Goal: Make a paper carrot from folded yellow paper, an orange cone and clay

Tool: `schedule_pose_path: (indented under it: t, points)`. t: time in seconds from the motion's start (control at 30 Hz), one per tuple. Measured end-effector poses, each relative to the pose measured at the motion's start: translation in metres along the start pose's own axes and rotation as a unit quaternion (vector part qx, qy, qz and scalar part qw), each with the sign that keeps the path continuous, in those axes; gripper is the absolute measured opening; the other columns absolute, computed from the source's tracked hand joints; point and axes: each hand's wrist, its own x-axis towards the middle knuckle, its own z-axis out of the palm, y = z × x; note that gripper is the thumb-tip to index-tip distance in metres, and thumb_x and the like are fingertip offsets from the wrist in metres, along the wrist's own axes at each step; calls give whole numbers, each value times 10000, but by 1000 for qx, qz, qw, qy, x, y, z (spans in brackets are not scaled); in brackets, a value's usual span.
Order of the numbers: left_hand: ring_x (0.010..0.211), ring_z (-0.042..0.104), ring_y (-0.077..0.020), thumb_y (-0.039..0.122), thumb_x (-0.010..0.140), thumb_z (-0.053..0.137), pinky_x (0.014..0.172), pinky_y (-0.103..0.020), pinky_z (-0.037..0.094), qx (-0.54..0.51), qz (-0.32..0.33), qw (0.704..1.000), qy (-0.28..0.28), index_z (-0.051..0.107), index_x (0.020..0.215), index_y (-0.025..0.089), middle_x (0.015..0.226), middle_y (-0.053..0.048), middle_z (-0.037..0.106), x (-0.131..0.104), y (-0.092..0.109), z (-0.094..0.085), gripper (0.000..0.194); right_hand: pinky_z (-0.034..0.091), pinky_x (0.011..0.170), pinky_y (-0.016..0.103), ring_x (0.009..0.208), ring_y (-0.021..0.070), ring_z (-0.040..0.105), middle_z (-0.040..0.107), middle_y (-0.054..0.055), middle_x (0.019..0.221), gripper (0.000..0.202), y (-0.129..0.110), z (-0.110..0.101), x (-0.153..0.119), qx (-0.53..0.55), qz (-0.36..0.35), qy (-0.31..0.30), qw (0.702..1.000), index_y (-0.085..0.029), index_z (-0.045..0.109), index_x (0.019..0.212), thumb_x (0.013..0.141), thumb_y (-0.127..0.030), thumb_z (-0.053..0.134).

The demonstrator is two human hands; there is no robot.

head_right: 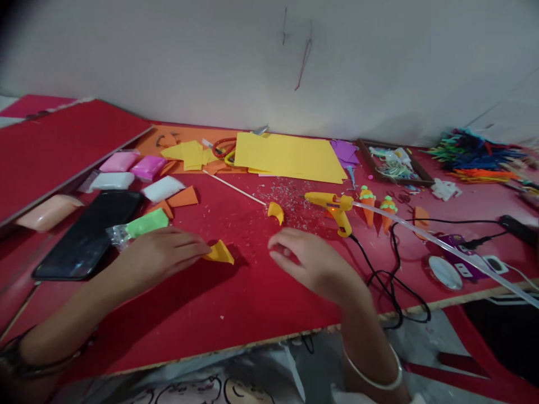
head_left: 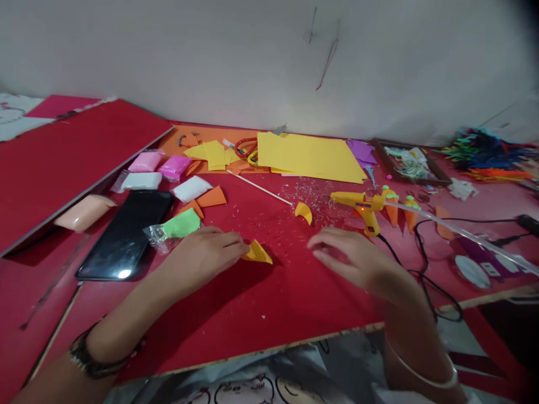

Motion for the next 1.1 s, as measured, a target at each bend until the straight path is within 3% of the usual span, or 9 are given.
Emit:
schedule_pose_path:
  t: [0.13, 0.27, 0.4, 0.5, 0.57, 0.63, 0.73, 0.83, 1.1]
  points:
    - [773, 601, -168, 316, 881, 372, 713, -295, 419, -26, 22, 997, -67, 602, 903, 229, 896, -22, 659, 1, -6, 8, 247, 479, 568, 302, 685, 188, 617, 657, 48, 811, 151, 22, -21, -42, -2, 105, -42, 994, -244, 587, 855, 804, -332, 476]
    - [776, 603, -144, 326, 855, 430, 698, -246, 420, -153, -19, 985, -75, 611, 875, 224, 870, -13, 660, 4, -7, 11, 208, 492, 626, 387, 767, 250, 633, 667, 71, 875, 157, 54, -39, -71, -71, 265, 66, 960, -275, 588, 822, 789, -388, 484]
    - [731, 597, -112, 299, 830, 482, 670, -209, 435, -326, -65, 941, -63, 599, 829, 202, 813, -3, 651, 4, 0, 5, 152, 459, 548, 418, 683, 281, 629, 671, 96, 785, 155, 71, -44, -77, -130, 326, 121, 929, -252, 578, 752, 757, -390, 507]
    - [663, 592, -113, 289, 813, 505, 624, -216, 453, -435, -84, 894, -60, 577, 792, 176, 738, -14, 637, 3, 6, 3, 135, 446, 543, 404, 642, 254, 613, 651, 106, 730, 169, 60, -28, -67, -127, 346, 125, 921, -223, 567, 712, 756, -376, 511]
    - [631, 592, -116, 278, 808, 511, 599, -222, 461, -489, -81, 866, -72, 567, 779, 159, 710, -24, 629, 3, 9, 4, 134, 470, 648, 391, 719, 216, 603, 635, 73, 827, 161, 42, -8, -54, -42, 270, 97, 957, -223, 558, 859, 756, -344, 533]
    - [623, 596, -116, 269, 795, 531, 589, -218, 465, -523, -75, 845, -83, 565, 777, 143, 712, -32, 630, 3, 11, 7, 132, 478, 734, 351, 776, 168, 588, 602, 45, 926, 344, 20, 13, -37, 122, 166, 44, 977, -244, 476, 1069, 748, -317, 575]
    - [627, 600, -114, 260, 779, 557, 587, -210, 466, -545, -74, 828, -105, 567, 779, 125, 717, -37, 630, 4, 12, 11, 136, 481, 758, 282, 842, 124, 563, 511, 45, 1130, 599, -10, 37, -13, 324, 60, -14, 944, -285, 330, 1233, 717, -269, 634]
    - [618, 597, -103, 252, 779, 560, 585, -205, 468, -563, -80, 813, -122, 566, 791, 124, 731, -31, 622, 4, 14, 13, 129, 428, 859, 281, 989, 141, 514, 502, 43, 1123, 442, -26, 46, 3, 390, -19, -49, 919, -252, 479, 1130, 718, -254, 639]
    - [598, 582, -97, 251, 817, 492, 587, -220, 476, -564, -102, 815, -81, 536, 807, 132, 716, -20, 603, 5, 17, 14, 128, 432, 789, 253, 881, 121, 535, 546, 29, 945, 214, -25, 50, 11, 471, 8, -32, 882, -193, 562, 960, 751, -222, 597]
